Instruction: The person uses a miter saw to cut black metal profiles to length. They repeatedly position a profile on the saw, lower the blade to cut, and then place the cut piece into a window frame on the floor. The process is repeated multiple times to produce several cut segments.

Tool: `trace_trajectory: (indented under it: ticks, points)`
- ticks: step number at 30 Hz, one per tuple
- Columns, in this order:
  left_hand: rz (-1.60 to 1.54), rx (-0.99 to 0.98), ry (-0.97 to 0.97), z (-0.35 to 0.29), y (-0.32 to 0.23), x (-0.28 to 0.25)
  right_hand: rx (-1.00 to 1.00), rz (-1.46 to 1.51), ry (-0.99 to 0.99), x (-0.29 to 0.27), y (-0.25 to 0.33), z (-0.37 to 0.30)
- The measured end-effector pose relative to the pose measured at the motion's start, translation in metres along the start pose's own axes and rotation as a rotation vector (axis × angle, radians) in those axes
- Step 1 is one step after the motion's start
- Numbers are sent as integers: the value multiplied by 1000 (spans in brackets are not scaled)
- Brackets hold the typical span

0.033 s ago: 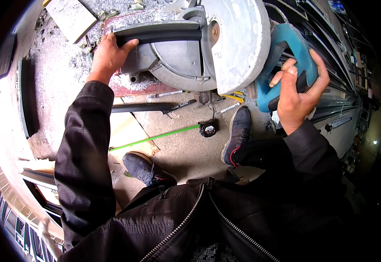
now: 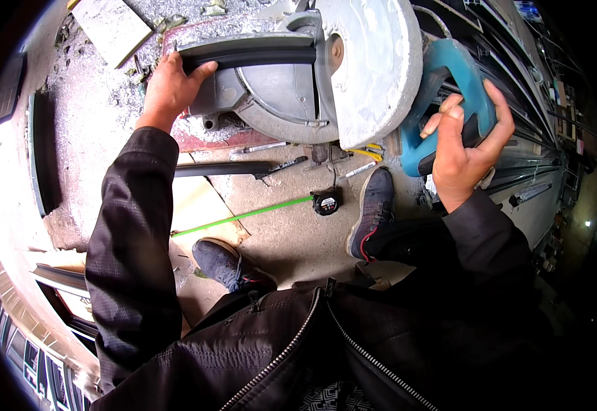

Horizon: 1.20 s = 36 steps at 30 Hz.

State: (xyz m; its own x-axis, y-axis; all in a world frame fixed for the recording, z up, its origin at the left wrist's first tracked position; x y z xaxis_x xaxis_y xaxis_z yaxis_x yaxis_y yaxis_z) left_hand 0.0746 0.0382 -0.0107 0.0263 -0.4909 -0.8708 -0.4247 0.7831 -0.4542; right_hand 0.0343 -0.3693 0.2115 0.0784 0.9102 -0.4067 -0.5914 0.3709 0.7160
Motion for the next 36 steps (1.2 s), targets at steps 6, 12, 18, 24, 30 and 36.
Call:
trace_trajectory:
  ticks: [6, 12, 18, 24, 30, 36]
  points:
    - [-12, -5, 11, 1, 3, 1, 36, 3, -28, 3, -4, -14]
    - [-6, 18, -2, 2, 2, 0, 9, 12, -34, 6, -10, -27]
    - [5, -31, 36, -2, -3, -4, 11, -9, -47, 6, -10, -32]
    - [35, -77, 65, -8, -7, -9, 97, 48, -65, 0, 1, 6]
    - [29, -99, 78, -8, -4, -11, 81, 2, 114, -4, 18, 89]
    - [-79, -104, 247, -11, 6, -14, 156, -56, 214, -5, 16, 146]
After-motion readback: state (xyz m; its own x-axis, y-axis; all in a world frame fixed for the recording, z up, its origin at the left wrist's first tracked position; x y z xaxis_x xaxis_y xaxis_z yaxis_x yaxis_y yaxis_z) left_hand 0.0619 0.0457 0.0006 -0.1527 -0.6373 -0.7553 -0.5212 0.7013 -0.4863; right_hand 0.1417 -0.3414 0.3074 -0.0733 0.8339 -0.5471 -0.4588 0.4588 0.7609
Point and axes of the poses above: each hand's wrist, its own z-axis towards the middle knuckle, its own x-axis out of the palm, y = z × x, the point moved 8 cm from there along z, towards the middle knuckle, and after that the axes turned 14 degrees about -x, right-handed, at the moved point
